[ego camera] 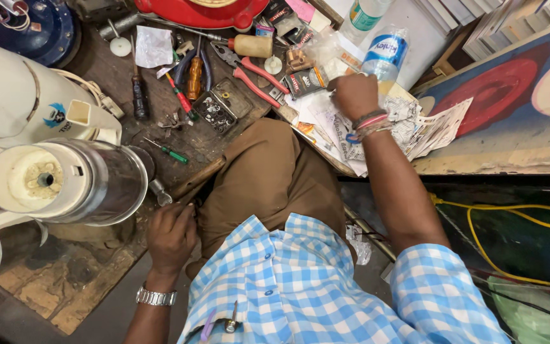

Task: The person disassembles a blender jar, cleans and assembles a metal blade assembly using pliers, and secures it into the jar using a hammer and punch. The person then reassembles the jar and inspects the fit.

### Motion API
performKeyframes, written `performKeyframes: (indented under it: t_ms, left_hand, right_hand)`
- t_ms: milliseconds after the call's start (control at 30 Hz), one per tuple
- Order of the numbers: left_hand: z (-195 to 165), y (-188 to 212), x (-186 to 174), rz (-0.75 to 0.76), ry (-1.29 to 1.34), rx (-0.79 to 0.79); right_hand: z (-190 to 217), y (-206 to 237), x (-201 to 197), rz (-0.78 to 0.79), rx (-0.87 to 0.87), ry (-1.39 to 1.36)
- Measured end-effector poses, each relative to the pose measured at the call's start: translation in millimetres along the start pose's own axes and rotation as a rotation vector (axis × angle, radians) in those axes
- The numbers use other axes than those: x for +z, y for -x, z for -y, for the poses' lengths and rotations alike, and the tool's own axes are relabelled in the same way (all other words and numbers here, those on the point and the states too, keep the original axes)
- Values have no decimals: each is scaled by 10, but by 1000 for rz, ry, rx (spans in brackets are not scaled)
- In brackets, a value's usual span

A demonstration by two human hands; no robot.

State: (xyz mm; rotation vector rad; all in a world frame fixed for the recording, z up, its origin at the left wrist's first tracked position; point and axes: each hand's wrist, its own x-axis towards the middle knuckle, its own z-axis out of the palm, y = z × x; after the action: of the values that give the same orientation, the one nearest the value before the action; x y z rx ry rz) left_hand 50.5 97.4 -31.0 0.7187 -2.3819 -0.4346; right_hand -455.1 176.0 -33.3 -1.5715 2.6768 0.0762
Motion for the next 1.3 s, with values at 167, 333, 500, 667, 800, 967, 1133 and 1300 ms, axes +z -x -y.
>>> performKeyframes:
  t_ms: [167, 333, 500, 667, 800, 967, 1133, 1300]
  left_hand:
    - [-110, -124, -25, 0, 7, 18]
    - [-196, -182, -67, -10, 51, 30]
    - [-204, -164, -83, -26, 50, 30]
    - [-216, -213, -43, -9, 75, 47]
    - [-242, -266, -46, -9, 83, 52]
    - [-278, -297, -63, -13, 116, 59]
    - [-321, -322, -57, -37, 137, 63]
    - [-452, -508, 36, -79, 289, 20]
  right_hand:
    - [-63, -329, -119, -9, 144, -202]
    - [150, -459, 12, -141, 39, -47]
    - [79, -479, 88, -453, 36, 142]
    - [-46, -553, -47, -119, 84, -6]
    - [-41, -481, -228, -28, 96, -95]
    - [-53, -372, -478, -184, -17, -382]
    - [27, -297, -697, -167, 81, -699]
    - [266, -144, -1003, -362, -79, -577]
